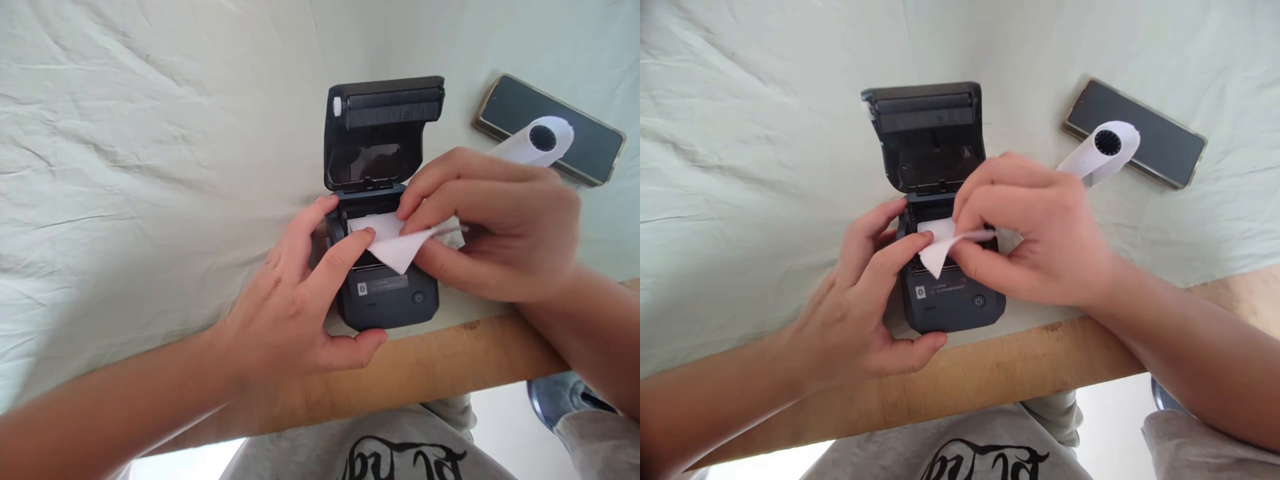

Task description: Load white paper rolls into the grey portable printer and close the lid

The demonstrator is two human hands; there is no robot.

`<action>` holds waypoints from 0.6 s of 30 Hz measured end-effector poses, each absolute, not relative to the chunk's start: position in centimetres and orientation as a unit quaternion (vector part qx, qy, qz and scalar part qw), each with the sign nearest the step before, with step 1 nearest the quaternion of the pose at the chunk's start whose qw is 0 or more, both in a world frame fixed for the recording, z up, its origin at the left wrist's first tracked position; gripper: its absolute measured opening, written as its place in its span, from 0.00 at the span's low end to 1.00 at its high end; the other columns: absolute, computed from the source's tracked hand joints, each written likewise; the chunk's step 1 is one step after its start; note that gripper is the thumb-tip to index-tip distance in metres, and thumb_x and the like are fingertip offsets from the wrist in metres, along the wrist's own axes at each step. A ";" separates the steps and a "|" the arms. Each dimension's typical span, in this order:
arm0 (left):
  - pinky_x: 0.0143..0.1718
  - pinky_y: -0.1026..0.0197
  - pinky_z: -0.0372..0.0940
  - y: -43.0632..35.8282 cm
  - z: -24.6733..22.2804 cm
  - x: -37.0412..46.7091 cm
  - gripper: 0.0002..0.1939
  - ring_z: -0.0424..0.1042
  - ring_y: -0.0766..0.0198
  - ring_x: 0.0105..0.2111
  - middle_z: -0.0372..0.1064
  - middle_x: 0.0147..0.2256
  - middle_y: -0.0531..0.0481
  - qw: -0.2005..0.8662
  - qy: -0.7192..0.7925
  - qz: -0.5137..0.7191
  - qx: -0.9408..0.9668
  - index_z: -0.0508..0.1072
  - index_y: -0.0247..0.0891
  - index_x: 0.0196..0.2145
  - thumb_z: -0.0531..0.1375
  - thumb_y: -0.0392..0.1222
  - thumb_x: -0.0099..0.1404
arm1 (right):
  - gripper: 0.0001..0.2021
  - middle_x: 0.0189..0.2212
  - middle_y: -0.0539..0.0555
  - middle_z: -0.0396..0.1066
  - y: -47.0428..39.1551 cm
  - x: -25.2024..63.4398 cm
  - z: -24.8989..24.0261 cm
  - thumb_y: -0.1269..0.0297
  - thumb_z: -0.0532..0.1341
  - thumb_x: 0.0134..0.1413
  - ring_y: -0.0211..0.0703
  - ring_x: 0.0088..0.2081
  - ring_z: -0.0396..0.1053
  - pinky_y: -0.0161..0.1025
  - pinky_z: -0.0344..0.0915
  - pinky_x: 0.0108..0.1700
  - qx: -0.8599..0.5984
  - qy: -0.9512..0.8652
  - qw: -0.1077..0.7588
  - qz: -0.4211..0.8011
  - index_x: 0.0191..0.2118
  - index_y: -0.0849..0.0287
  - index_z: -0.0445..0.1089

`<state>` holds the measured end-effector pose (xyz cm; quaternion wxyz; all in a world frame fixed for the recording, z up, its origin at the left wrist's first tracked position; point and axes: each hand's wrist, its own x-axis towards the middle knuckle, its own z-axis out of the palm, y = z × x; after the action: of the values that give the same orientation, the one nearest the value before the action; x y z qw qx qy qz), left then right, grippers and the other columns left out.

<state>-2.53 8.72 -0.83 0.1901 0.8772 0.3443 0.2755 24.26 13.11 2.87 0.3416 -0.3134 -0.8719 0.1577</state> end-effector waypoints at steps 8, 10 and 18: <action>0.66 0.23 0.77 9.3 -0.3 -2.9 0.32 0.69 0.27 0.73 0.55 0.77 0.30 0.211 0.318 0.259 0.887 0.72 0.48 0.68 0.71 0.56 0.72 | 0.14 0.42 0.52 0.81 13.1 24.5 2.0 0.47 0.64 0.75 0.45 0.41 0.77 0.51 0.74 0.44 -0.228 -0.907 0.327 0.134 0.42 0.52 0.72; 0.66 0.22 0.77 9.3 -0.4 -2.9 0.33 0.69 0.26 0.73 0.55 0.77 0.29 0.208 0.317 0.262 0.888 0.73 0.48 0.70 0.72 0.56 0.71 | 0.17 0.41 0.53 0.80 13.0 24.3 1.7 0.45 0.61 0.77 0.44 0.40 0.76 0.51 0.74 0.43 -0.231 -0.901 0.346 0.127 0.41 0.52 0.72; 0.66 0.24 0.78 9.2 -0.6 -3.1 0.33 0.64 0.25 0.77 0.56 0.78 0.34 0.179 0.300 0.288 0.892 0.74 0.52 0.68 0.75 0.54 0.70 | 0.15 0.39 0.53 0.78 13.2 23.8 1.1 0.51 0.61 0.78 0.41 0.38 0.74 0.47 0.75 0.43 -0.229 -0.886 0.383 0.127 0.38 0.54 0.71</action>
<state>-3.07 9.20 -0.64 0.1794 0.8916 0.2998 0.2879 23.83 13.16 1.05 0.3833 -0.2285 -0.8858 0.1275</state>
